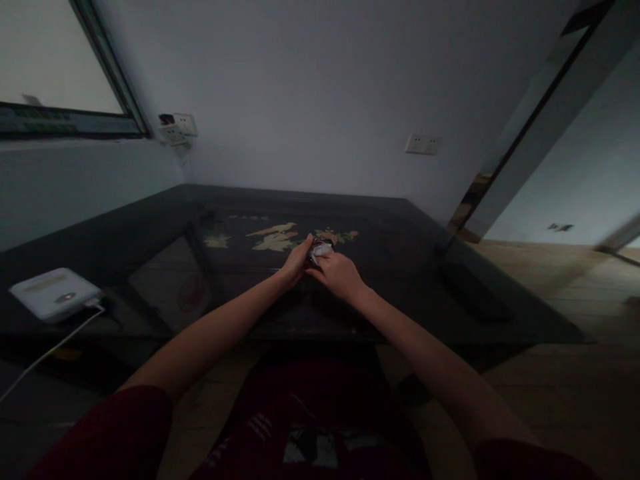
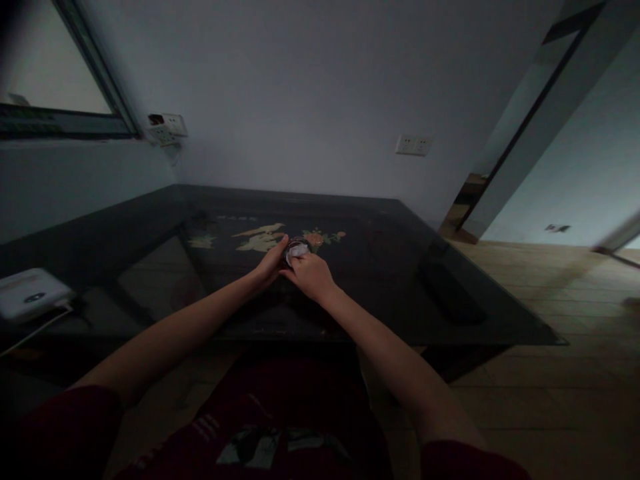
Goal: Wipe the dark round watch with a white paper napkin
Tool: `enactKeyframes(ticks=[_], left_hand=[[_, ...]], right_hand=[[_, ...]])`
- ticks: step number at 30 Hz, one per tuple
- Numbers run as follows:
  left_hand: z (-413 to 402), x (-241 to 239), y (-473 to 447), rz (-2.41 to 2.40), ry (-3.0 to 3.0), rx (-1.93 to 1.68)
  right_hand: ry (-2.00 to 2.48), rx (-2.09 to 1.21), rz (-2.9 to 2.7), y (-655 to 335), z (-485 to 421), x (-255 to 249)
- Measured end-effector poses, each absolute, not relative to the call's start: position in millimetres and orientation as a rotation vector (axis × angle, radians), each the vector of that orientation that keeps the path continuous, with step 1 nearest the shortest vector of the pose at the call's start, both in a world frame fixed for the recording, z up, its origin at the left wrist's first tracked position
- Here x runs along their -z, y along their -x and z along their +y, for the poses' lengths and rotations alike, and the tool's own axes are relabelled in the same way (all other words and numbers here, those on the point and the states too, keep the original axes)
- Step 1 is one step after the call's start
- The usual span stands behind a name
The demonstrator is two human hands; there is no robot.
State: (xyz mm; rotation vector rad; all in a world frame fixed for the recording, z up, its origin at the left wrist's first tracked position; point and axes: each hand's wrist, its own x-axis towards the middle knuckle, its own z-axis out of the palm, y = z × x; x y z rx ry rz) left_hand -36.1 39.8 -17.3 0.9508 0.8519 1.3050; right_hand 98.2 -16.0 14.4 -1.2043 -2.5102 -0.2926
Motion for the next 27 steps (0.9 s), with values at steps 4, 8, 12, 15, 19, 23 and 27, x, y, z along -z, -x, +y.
enactKeyframes(ticks=[4,8,12,15,19,23,27], left_hand=[[42,21,38,0.9,-1.035,-1.331],[37,17,38,0.947,-1.013,-1.274],[32,13,39,0.924,-0.916,-1.213],[33,13,41,0.878,-0.912,-1.218],[34,14,42,0.912,-0.917,-1.215],[36,16,39,0.945,-0.955,-1.24],[40,19,38,0.961,-1.019,-1.268]], right_hand=[[1.335,0.353,-2.445,-91,-17,-8],[1.302,0.386,-2.369,-87,-14,3],[1.132,0.293,-2.418,-92,-6,9],[1.017,0.228,-2.478,-98,-1,7],[0.987,0.212,-2.553,-105,-2,-1],[1.127,0.27,-2.585,-105,-10,-9],[1.248,0.404,-2.525,-96,-14,-4]])
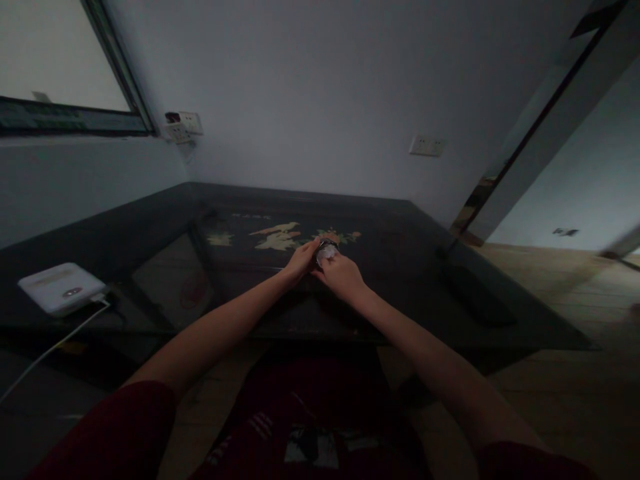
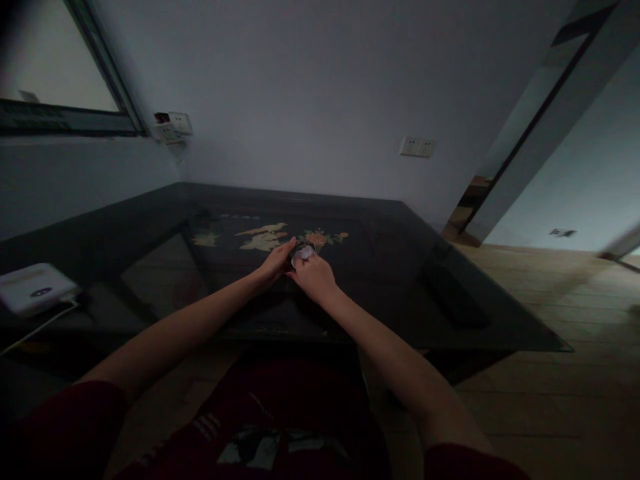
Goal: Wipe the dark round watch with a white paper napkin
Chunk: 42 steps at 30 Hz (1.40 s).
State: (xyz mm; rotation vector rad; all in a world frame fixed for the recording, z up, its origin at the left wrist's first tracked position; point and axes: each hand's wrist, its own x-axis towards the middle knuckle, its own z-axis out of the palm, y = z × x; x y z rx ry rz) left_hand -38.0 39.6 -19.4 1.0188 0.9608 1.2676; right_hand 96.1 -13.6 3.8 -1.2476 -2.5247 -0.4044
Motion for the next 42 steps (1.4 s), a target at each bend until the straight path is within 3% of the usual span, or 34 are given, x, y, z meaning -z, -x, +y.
enactKeyframes(ticks=[7,19,30,42], left_hand=[[37,15,40,0.969,-0.971,-1.207],[35,14,41,0.886,-0.898,-1.272],[33,13,36,0.992,-0.938,-1.265],[26,10,39,0.936,-0.957,-1.275]], right_hand=[[1.226,0.454,-2.415,-90,-6,16],[1.038,0.096,-2.499,-101,-2,-3],[1.277,0.446,-2.403,-86,-10,10],[0.858,0.118,-2.523,-106,7,13]])
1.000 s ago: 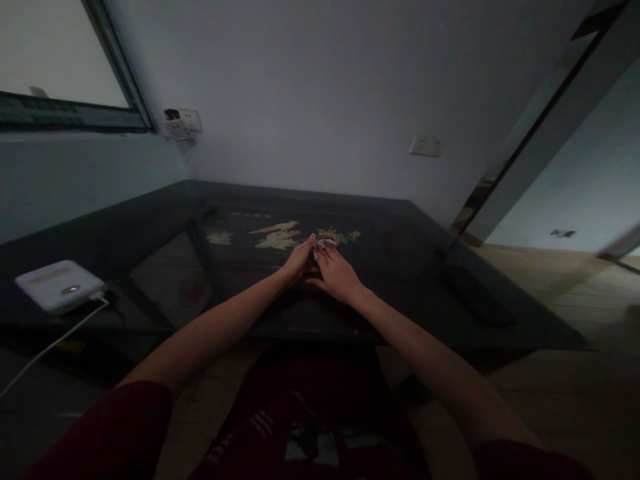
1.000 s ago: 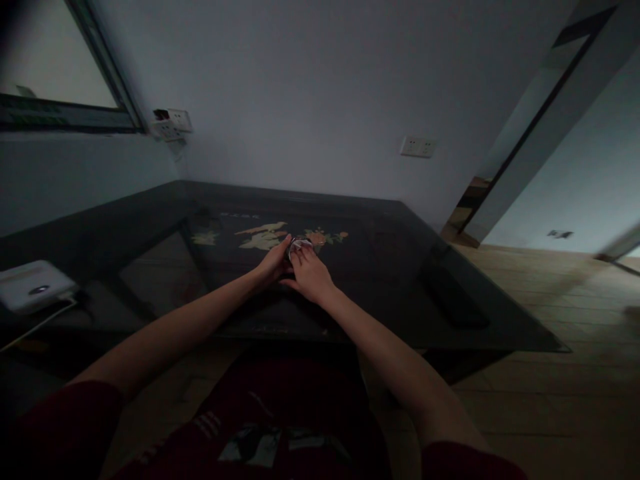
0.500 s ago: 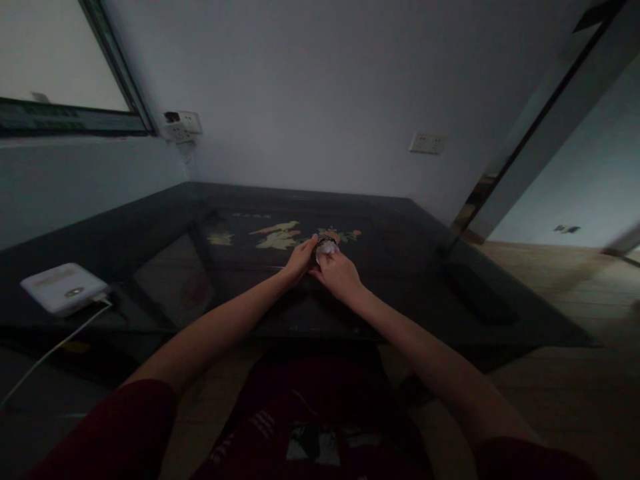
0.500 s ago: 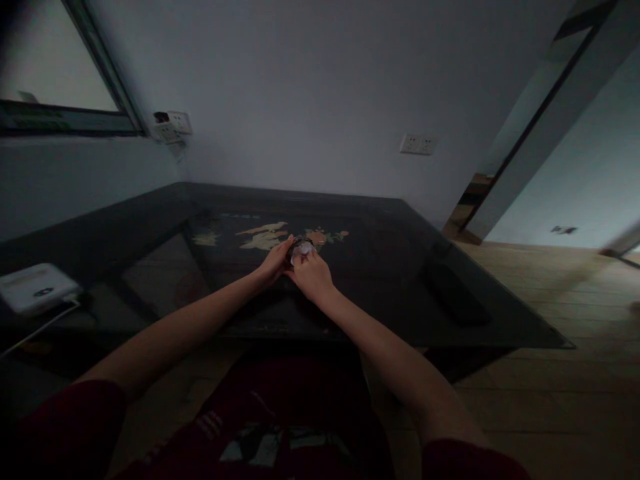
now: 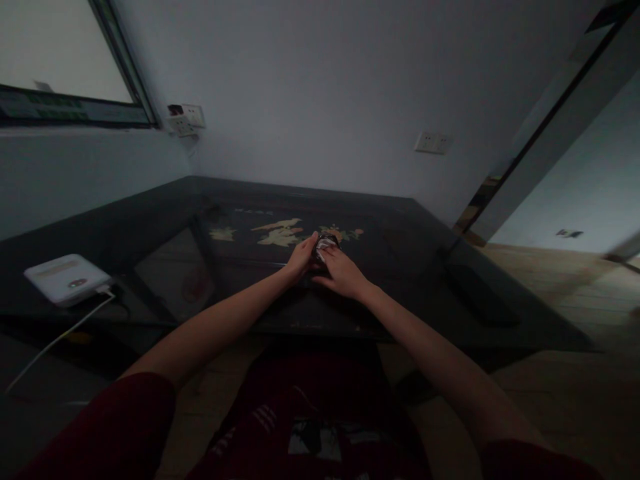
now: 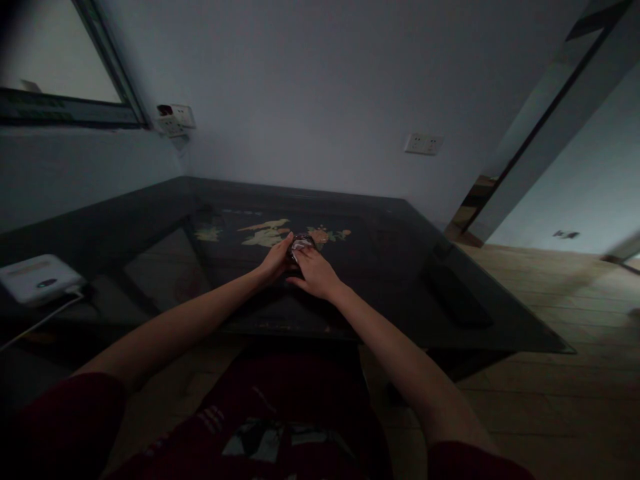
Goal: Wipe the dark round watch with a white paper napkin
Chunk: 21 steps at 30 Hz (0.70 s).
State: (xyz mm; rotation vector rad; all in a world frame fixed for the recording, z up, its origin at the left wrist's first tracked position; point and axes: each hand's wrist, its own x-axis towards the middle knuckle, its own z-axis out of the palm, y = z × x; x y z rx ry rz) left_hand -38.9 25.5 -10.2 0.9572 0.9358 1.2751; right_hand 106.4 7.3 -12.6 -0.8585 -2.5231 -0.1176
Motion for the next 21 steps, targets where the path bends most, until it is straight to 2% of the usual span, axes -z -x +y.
enactKeyframes(ticks=[3,13,21], left_hand=[[26,11,39,0.95,-0.95,-1.292],[36,21,36,0.959,-0.948,-1.344],[35,19,37,0.978,-0.974,-1.301]], right_hand=[[0.896,0.149,-2.521,-105,1,8],[1.19,0.544,-2.545,-91,-17,0],[1.213,0.52,-2.431,-90,-11,9]])
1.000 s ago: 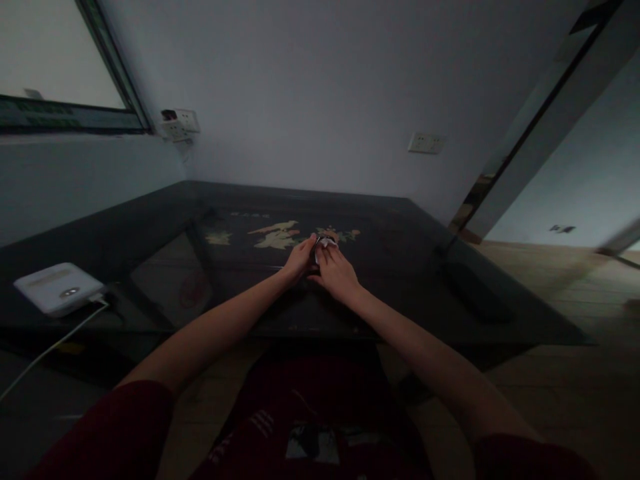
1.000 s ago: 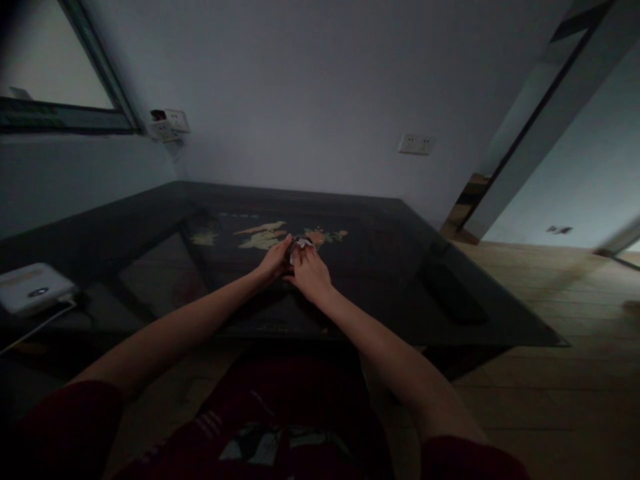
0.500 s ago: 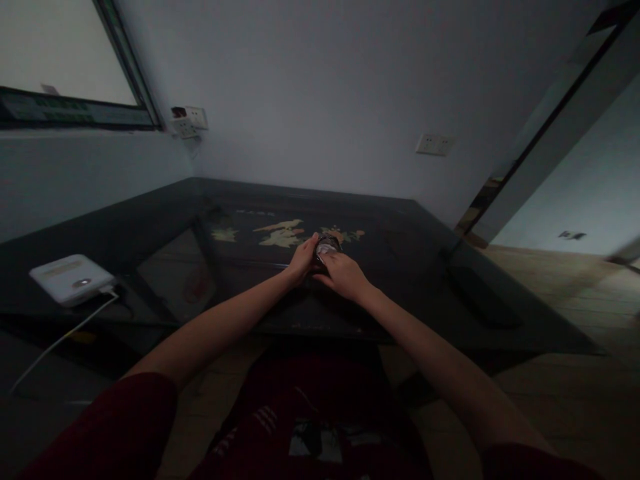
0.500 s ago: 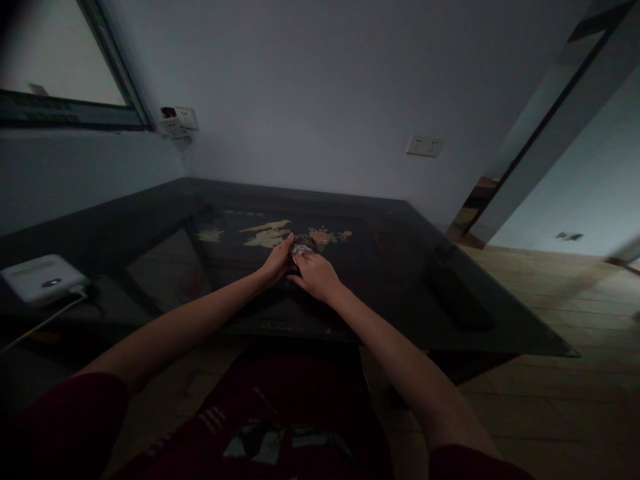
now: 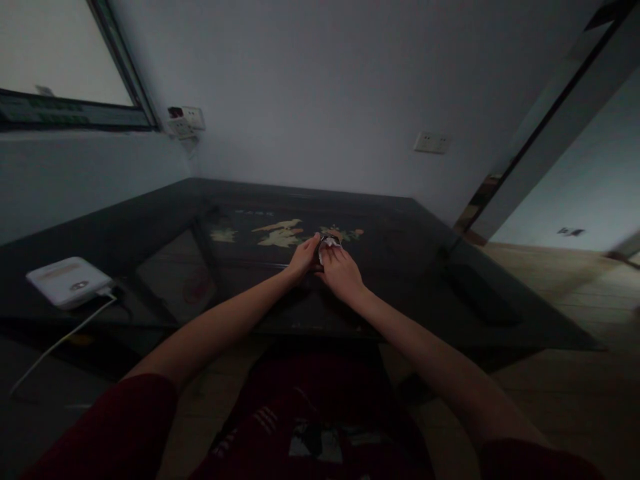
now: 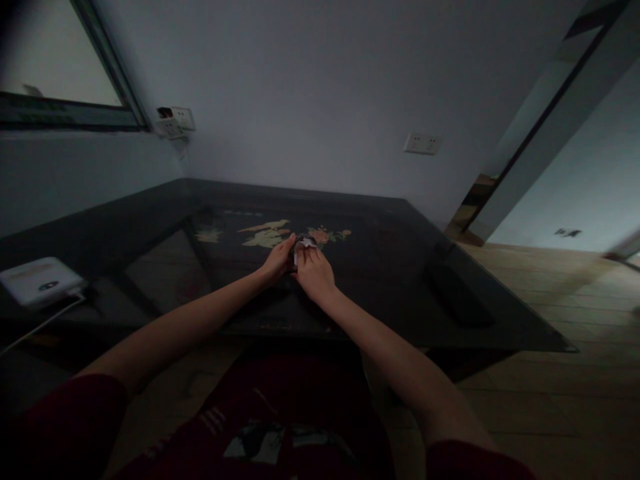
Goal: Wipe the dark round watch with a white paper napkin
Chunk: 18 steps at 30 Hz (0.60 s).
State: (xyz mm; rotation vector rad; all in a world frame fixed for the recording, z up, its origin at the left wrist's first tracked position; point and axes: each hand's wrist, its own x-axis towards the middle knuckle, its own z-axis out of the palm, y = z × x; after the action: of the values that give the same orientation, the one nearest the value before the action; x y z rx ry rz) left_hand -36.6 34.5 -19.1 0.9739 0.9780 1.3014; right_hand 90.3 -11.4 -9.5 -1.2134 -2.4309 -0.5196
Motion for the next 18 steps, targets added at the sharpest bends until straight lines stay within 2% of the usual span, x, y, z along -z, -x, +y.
enactKeyframes(ticks=[12,18], left_hand=[[31,16,39,0.948,-0.952,-1.3],[29,16,37,0.951,-0.951,-1.347]], right_hand=[[0.939,0.115,-2.469,-103,2,10],[1.102,0.199,-2.485,-101,-8,1]])
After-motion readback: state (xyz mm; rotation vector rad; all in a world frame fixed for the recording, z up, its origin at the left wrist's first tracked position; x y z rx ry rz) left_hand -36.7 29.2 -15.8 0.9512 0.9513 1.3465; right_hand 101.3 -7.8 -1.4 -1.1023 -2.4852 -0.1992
